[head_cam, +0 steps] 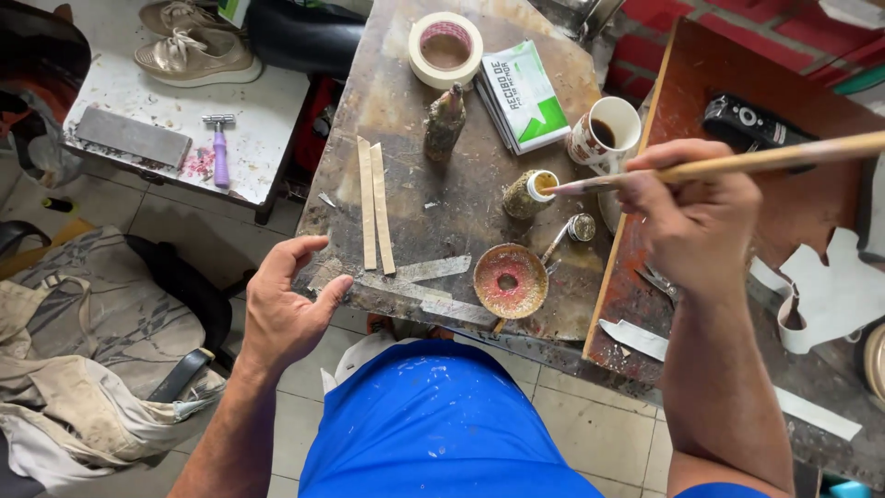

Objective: Repairing a sandal by measuring, cutting, and applying adhesive to leather strips at a workbench.

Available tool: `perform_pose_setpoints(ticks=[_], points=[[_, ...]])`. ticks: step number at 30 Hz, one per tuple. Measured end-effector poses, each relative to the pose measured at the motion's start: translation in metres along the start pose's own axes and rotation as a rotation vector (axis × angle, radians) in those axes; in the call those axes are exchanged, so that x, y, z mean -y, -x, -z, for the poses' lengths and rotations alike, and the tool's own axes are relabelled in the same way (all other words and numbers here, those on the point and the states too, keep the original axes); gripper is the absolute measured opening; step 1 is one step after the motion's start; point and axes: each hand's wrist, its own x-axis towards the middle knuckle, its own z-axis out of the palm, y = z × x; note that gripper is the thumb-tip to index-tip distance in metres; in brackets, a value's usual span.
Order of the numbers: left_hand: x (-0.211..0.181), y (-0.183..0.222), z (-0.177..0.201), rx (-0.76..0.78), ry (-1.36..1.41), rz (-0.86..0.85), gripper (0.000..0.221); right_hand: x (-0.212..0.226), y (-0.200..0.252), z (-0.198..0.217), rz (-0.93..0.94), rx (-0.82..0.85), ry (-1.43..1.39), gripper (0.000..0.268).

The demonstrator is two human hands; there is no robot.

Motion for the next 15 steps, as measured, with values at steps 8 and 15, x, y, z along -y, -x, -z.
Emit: perform_pose_setpoints(ticks=[8, 15], points=[[0.018, 0.027, 0.004, -0.12, 0.108, 0.095, 0.051, -0.041, -0.007, -0.021, -0.104, 0.013, -0.198, 0.012], [-0.016, -0.02, -0.07, -0.06, 0.229, -0.149, 0.049, -0.046, -0.004, -0.011, -0.082, -0.003, -0.152, 0.011]])
